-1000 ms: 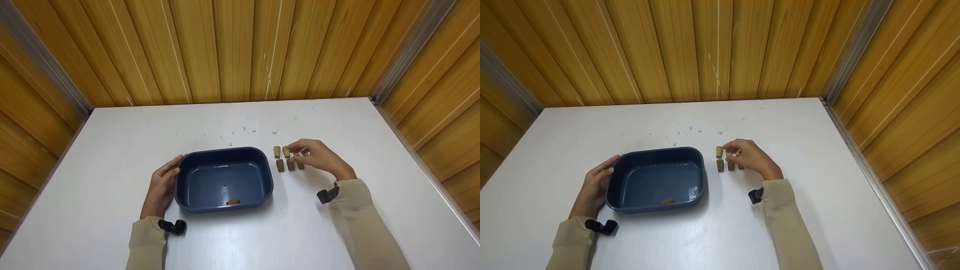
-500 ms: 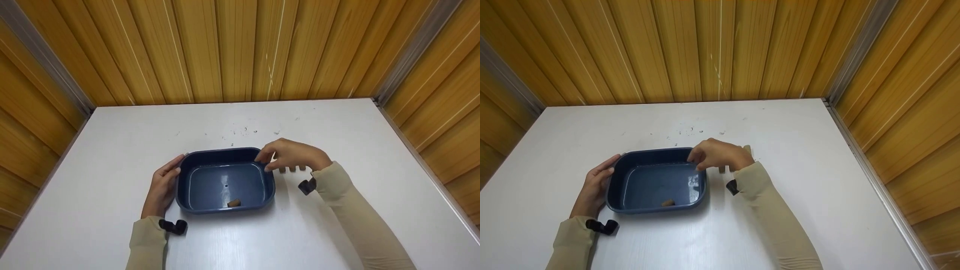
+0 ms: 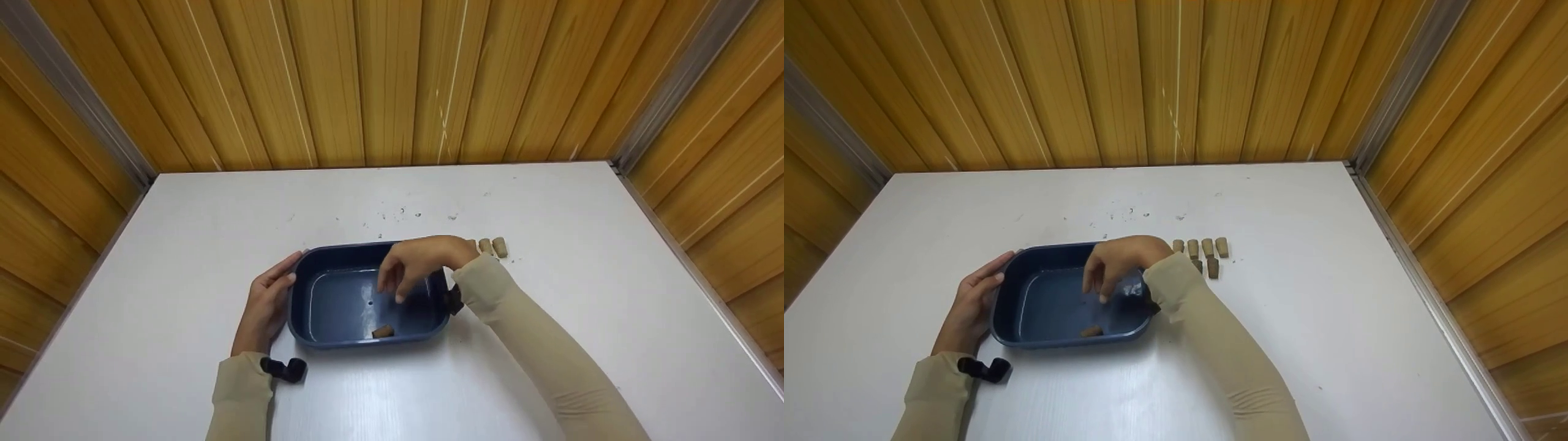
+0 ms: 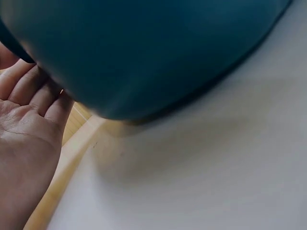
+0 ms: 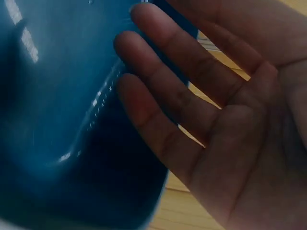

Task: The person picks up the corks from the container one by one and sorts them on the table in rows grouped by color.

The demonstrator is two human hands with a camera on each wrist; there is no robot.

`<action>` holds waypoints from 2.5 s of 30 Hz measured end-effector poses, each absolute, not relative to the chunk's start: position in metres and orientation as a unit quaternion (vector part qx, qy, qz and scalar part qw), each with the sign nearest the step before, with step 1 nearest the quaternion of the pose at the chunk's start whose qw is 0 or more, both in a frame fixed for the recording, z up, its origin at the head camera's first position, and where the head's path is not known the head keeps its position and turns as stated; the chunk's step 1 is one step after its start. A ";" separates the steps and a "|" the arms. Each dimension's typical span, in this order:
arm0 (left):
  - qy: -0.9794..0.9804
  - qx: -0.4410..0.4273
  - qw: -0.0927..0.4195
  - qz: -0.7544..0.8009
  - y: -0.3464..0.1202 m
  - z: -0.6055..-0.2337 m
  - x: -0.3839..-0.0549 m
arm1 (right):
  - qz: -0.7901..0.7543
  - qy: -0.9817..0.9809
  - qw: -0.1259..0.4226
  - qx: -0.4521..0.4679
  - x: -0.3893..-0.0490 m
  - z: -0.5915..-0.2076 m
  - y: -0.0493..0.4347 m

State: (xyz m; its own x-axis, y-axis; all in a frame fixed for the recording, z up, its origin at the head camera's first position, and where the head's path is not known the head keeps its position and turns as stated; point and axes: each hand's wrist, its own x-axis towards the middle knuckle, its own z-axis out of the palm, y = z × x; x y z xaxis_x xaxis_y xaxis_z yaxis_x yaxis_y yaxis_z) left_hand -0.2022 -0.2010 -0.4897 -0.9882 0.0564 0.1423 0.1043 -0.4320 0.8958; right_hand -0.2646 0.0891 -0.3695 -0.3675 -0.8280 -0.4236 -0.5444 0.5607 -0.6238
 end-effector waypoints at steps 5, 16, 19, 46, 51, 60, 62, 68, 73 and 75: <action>-0.537 -0.058 0.017 -0.841 -0.199 -0.488 -0.203 | -0.185 0.780 0.427 -0.420 -0.270 -0.378 0.074; -0.551 -0.059 0.022 -0.832 -0.199 -0.488 -0.202 | -0.140 0.747 0.507 -0.407 -0.266 -0.404 0.053; -0.550 -0.071 0.022 -0.832 -0.200 -0.489 -0.202 | -0.132 0.746 0.514 -0.403 -0.262 -0.407 0.049; -0.534 -0.088 0.018 -0.841 -0.200 -0.488 -0.201 | -0.143 0.791 0.422 -0.419 -0.267 -0.394 0.059; -0.538 -0.065 0.018 -0.840 -0.200 -0.488 -0.201 | -0.197 0.782 0.431 -0.406 -0.269 -0.387 0.066; -0.547 -0.052 0.014 -0.836 -0.200 -0.488 -0.201 | -0.253 0.770 0.401 -0.428 -0.271 -0.379 0.088; -0.548 -0.052 0.013 -0.835 -0.201 -0.489 -0.201 | -0.267 0.771 0.389 -0.428 -0.271 -0.378 0.094; -0.555 -0.047 0.013 -0.830 -0.201 -0.489 -0.201 | -0.304 0.774 0.351 -0.430 -0.271 -0.378 0.111; -0.560 -0.039 0.013 -0.828 -0.201 -0.489 -0.202 | -0.321 0.782 0.322 -0.427 -0.270 -0.374 0.126; -0.560 -0.036 0.012 -0.827 -0.201 -0.489 -0.202 | -0.329 0.784 0.313 -0.423 -0.269 -0.373 0.132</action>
State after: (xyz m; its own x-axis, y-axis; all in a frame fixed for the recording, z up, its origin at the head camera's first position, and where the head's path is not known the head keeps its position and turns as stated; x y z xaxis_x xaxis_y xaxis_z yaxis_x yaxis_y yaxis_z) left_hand -0.2016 -0.2008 -0.4886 -0.9972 0.0198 0.0724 0.0599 -0.3717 0.9264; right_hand -0.2688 0.1321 -0.3726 -0.4464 -0.8689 -0.2138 -0.4569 0.4268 -0.7804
